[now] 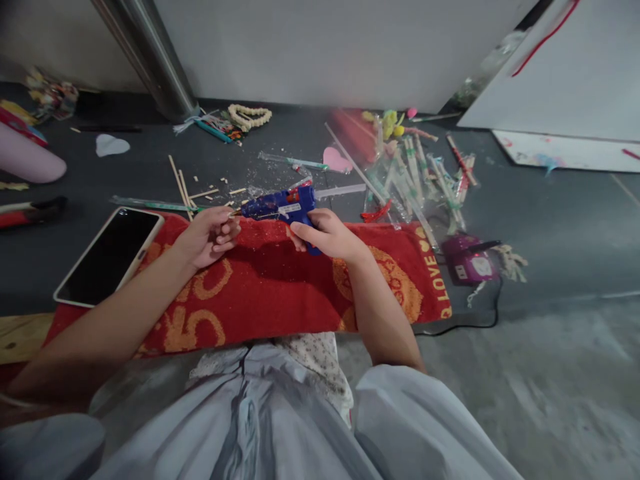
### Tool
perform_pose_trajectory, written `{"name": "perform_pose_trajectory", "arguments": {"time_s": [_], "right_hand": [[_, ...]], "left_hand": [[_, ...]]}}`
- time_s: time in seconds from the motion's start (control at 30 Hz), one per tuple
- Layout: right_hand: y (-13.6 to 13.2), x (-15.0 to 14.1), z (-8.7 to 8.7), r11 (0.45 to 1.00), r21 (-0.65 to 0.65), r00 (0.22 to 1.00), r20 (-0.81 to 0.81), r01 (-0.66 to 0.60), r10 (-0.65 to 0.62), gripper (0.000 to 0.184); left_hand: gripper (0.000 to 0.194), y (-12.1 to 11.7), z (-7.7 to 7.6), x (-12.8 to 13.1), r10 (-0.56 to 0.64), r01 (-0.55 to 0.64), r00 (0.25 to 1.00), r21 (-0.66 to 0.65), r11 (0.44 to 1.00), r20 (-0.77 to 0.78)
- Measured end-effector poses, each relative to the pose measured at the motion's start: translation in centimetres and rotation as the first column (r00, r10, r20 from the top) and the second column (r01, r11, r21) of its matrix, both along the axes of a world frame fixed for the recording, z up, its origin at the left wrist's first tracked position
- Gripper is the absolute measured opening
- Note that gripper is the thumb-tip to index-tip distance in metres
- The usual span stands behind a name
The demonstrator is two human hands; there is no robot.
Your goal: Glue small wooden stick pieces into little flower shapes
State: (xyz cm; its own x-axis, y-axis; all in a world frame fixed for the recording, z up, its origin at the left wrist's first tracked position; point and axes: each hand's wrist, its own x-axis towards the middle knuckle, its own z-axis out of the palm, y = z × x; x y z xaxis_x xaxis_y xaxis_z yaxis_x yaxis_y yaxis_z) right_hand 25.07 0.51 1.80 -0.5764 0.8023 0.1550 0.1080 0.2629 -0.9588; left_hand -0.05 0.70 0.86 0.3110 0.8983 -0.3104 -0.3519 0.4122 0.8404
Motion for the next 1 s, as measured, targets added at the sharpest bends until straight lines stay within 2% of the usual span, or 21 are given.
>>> {"name": "perform_pose_trajectory", "arguments": {"time_s": [0.2, 0.37, 0.43, 0.5, 0.57, 0.63, 0.7, 0.8, 0.9, 1.0], "right_hand": [[0.0, 0.2, 0.1, 1.0, -0.003, 1.0, 0.016, 0.026, -0.026, 0.049], [0.1, 0.7, 0.3, 0.994, -0.068, 0.996, -0.019, 0.083, -0.085, 0.047], [0.4, 0.9, 0.2, 0.986, -0.068, 0.989, -0.007, 0.15, -0.151, 0.043], [0.9, 1.4, 0.0, 0.961, -0.008, 0.961, 0.033, 0.275, -0.275, 0.036], [1.4, 2.1, -0.3, 0.901, 0.101, 0.896, 0.104, 0.423, -0.432, 0.027], [2.0, 3.1, -0.5, 0.817, 0.236, 0.797, 0.199, 0.525, -0.57, 0.022], [2.4, 4.1, -0.7, 0.729, 0.38, 0.682, 0.278, 0.569, -0.677, 0.018], [2.6, 5.5, -0.7, 0.657, 0.516, 0.518, 0.406, 0.55, -0.753, 0.032], [2.6, 6.4, -0.9, 0.628, 0.596, 0.319, 0.547, 0.501, -0.774, 0.039], [2.6, 6.7, -1.3, 0.663, 0.614, 0.197, 0.653, 0.429, -0.732, 0.04]], "left_hand": [[0.028, 0.1, -0.1, 0.0, -0.017, 0.017, 1.0, 0.017, 1.0, 0.004], [0.026, 0.1, -0.1, 0.0, -0.008, 0.008, 1.0, 0.011, 1.0, 0.015], [0.024, 0.1, -0.2, 0.0, -0.013, 0.013, 1.0, 0.012, 1.0, 0.007], [0.021, 0.2, -0.3, 0.0, -0.031, 0.031, 0.999, 0.013, 0.999, -0.018], [0.02, 0.2, -0.4, 0.0, -0.055, 0.055, 0.997, 0.012, 0.998, -0.056], [0.02, 0.2, -0.5, 0.0, -0.071, 0.073, 0.994, 0.015, 0.997, -0.083], [0.021, 0.2, -0.6, 0.0, -0.08, 0.083, 0.992, 0.019, 0.996, -0.099], [0.021, 0.1, -0.6, 0.1, -0.083, 0.087, 0.988, 0.023, 0.996, -0.132], [0.019, 0.0, -0.6, 0.2, -0.105, 0.11, 0.98, 0.022, 0.994, -0.167], [0.018, -0.1, -0.8, 0.2, -0.153, 0.16, 0.967, 0.018, 0.987, -0.205]]}}
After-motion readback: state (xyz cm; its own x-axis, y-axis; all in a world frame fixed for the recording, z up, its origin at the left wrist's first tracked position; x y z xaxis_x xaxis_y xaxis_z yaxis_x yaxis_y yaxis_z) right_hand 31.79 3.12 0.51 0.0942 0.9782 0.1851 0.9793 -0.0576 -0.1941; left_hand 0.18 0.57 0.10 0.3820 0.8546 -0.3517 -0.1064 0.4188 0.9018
